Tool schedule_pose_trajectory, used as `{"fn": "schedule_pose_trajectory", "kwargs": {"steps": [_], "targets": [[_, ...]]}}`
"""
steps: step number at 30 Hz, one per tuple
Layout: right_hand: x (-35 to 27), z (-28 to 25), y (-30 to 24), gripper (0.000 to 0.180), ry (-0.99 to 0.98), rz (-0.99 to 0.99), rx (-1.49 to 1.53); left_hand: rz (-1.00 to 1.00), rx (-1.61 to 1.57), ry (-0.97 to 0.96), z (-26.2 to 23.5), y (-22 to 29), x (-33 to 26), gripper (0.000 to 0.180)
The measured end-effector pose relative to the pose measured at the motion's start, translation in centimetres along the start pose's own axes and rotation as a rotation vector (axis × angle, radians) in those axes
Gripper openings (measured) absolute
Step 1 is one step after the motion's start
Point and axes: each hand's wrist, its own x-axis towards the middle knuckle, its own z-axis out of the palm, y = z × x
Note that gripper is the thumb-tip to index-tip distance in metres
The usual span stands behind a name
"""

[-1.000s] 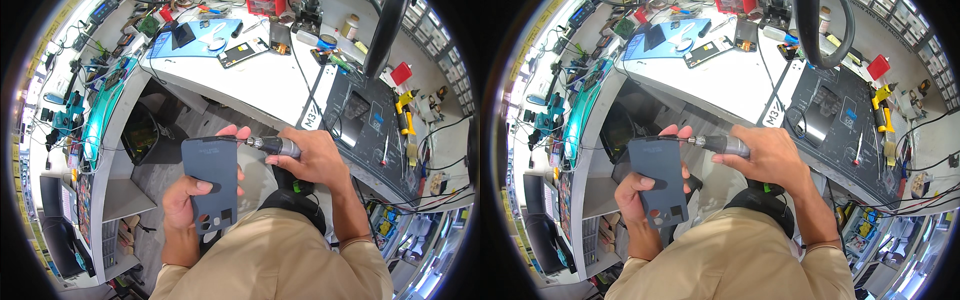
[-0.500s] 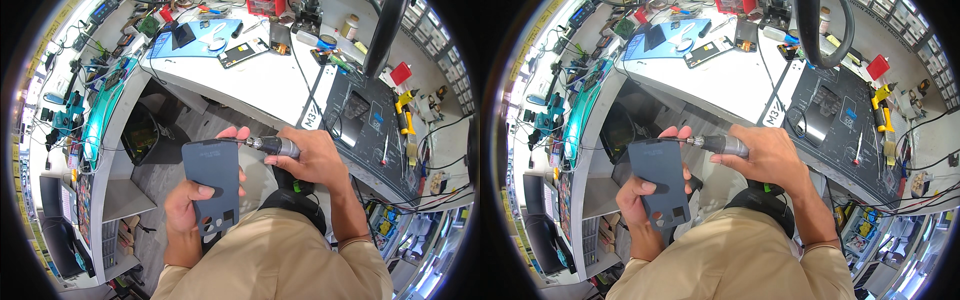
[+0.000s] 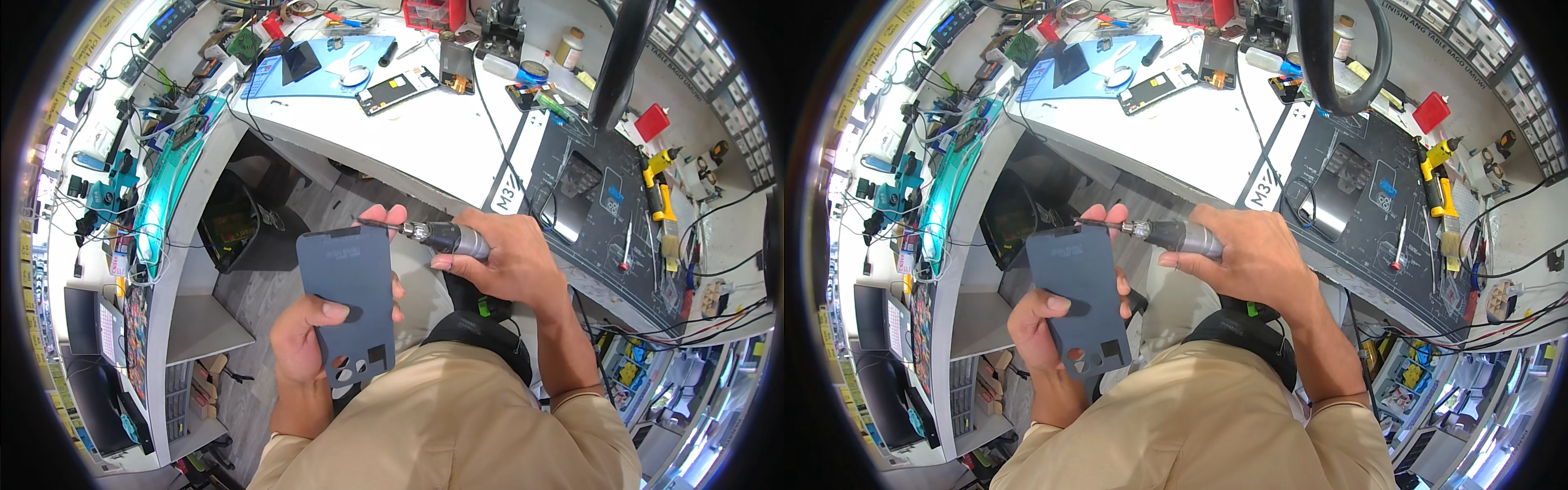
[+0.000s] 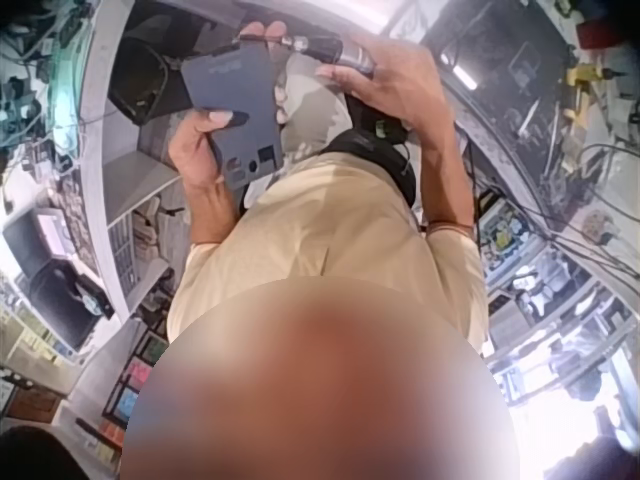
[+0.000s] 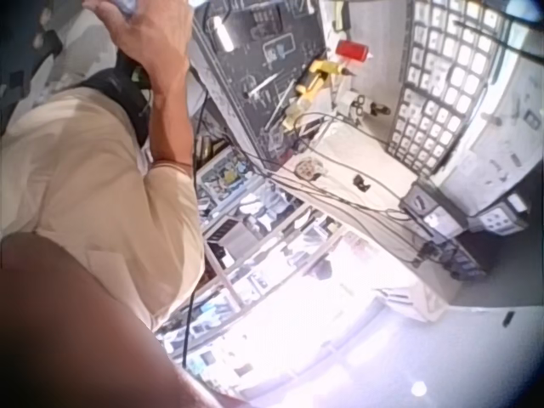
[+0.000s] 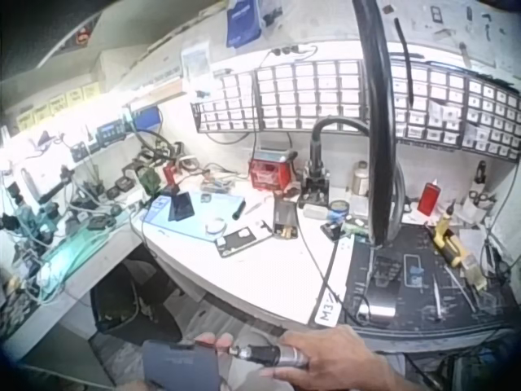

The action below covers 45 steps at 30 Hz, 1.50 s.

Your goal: The person uses a rotary tool to scrape residue from a phone case, then sets it aside. They retrieve a tube of adhesive and apply it along the inner frame of a disassembled smartphone. The adhesive is applied in a continuous line around the perimeter of the phone's internal chassis.

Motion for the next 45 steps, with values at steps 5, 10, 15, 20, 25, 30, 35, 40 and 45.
{"fn": "schedule_pose_trajectory", "kwargs": {"steps": [5,10,15,20,25,30,35,40,45], "targets": [[-0.4,-0.2,0.1,0.049,-0.002,0.075,0.144,0.082,-0.107,0.094,0.4,-0.4,0.5,0.102],[-0.7,0.3,0.3,0.05,-0.031,0.025,0.108,0.118,-0.147,0.064,0.6,-0.7,1.1,0.099],[-0.6,0.6,0.6,0.051,0.006,0.001,0.076,0.11,-0.194,0.026,0.5,-0.7,1.3,0.099],[-0.3,0.6,0.6,0.05,0.023,-0.005,0.05,0.106,-0.182,0.029,0.2,-0.6,1.3,0.099],[-0.2,0.7,0.5,0.05,0.024,0.026,0.041,0.063,-0.193,0.057,0.2,-0.7,1.2,0.099],[-0.2,-0.2,0.5,0.047,-0.033,0.035,0.065,0.032,0.0,0.074,0.2,-0.5,1.2,0.097],[-0.4,-0.2,0.1,0.044,-0.043,-0.006,0.041,0.041,0.023,0.061,0.2,-0.4,1.3,0.093],[-0.3,0.1,0.0,0.044,-0.041,-0.017,0.027,-0.017,0.111,0.002,0.0,0.3,0.9,0.091],[-0.1,0.3,0.2,0.044,-0.041,-0.027,0.028,-0.044,0.137,-0.004,-0.1,0.4,0.4,0.09]]}}
